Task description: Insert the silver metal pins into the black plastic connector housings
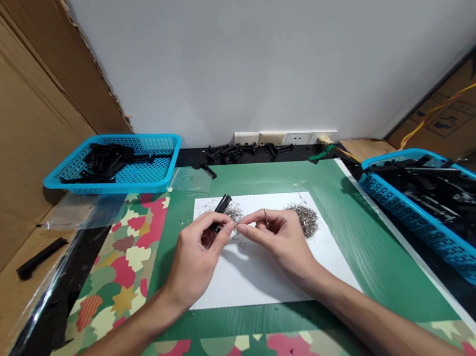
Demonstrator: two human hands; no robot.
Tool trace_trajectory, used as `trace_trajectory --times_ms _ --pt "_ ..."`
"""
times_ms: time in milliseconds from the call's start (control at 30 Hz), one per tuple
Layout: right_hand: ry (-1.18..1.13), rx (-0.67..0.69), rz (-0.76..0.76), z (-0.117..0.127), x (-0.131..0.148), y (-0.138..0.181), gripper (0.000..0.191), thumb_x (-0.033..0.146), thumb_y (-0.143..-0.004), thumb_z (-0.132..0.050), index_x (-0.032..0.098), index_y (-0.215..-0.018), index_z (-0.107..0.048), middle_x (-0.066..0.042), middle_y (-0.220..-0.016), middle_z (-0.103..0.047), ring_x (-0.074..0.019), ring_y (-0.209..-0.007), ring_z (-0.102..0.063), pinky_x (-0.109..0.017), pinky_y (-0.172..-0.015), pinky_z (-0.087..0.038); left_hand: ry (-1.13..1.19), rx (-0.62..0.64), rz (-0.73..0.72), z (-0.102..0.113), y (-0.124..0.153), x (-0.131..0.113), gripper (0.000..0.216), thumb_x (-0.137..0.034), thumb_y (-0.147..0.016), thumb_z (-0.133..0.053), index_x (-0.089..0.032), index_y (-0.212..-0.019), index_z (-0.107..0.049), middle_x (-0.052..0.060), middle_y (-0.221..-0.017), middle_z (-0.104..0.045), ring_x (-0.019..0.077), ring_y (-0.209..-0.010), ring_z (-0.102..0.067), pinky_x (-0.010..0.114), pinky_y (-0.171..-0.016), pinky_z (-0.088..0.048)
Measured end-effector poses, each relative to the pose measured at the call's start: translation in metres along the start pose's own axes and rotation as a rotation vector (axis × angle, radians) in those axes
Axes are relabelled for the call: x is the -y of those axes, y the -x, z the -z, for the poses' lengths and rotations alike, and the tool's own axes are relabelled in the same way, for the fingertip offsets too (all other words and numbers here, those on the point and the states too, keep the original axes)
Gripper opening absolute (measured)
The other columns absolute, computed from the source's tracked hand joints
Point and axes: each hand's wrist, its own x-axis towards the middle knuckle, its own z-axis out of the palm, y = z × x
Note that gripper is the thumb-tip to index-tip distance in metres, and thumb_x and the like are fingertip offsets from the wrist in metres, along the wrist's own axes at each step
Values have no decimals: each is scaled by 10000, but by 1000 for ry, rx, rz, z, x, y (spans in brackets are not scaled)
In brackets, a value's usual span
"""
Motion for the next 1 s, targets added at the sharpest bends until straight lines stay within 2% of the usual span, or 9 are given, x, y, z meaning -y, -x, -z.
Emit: trace_trajectory --times_ms 100,167,300,400,600,700,800,1000 --pt "18 19 25 0 5 2 259 460 -864 -829 201 -872 -822 93 -563 -229 -106 -556 -193 -296 -569 -176 35 23 21 0 0 -1 281 -456 -1033 -634 -191 -995 -715 22 -929 -688 148 -767 -568 258 -677 -426" --pt "31 -25 62 0 6 3 245 448 -882 -812 203 -873 -812 91 -569 -235 -106 -552 -208 -294 -566 -197 88 64 43 0 1 -2 281 -470 -1045 -617 -202 -1067 -695 21 -938 -679 135 -753 -558 250 -672 -423" --pt "118 -179 178 3 7 7 187 391 -891 -797 205 -870 -802 86 -570 -262 -105 -533 -245 -291 -542 -228 370 155 118 -3 6 -2 329 -534 -1092 -493 -276 -1296 -488 -13 -879 -666 90 -567 -453 220 -546 -356" --pt "225 -206 282 3 12 12 115 320 -887 -785 210 -854 -793 82 -555 -298 -100 -513 -262 -281 -509 -231 557 201 190 -7 9 -2 377 -599 -1103 -391 -298 -1329 -406 -23 -801 -654 91 -512 -425 205 -488 -312" --pt "413 -113 487 -4 16 18 66 246 -923 -735 220 -900 -792 56 -551 -508 -91 -473 -317 -260 -464 -271 701 135 363 -10 8 -6 535 -677 -1020 -538 -276 -1375 -540 0 -861 -580 112 -655 -505 194 -523 -343" --pt "467 -91 546 -5 14 19 82 219 -947 -710 218 -918 -786 38 -585 -590 -90 -466 -363 -257 -464 -301 639 143 351 -9 8 -7 600 -710 -1018 -500 -221 -1344 -623 9 -797 -562 127 -642 -481 228 -533 -329" --pt "512 -70 581 -5 14 18 94 203 -963 -692 222 -935 -780 35 -599 -624 -90 -458 -389 -255 -464 -320 585 166 336 -8 9 -7 629 -716 -1036 -438 -201 -1336 -642 -5 -706 -529 137 -616 -437 251 -557 -314" --pt "584 -29 656 -4 11 19 96 190 -973 -681 221 -955 -771 28 -628 -671 -87 -441 -431 -252 -464 -363 641 204 330 -9 10 -5 564 -684 -1049 -452 -202 -1259 -654 -31 -702 -417 125 -618 -328 252 -579 -257"
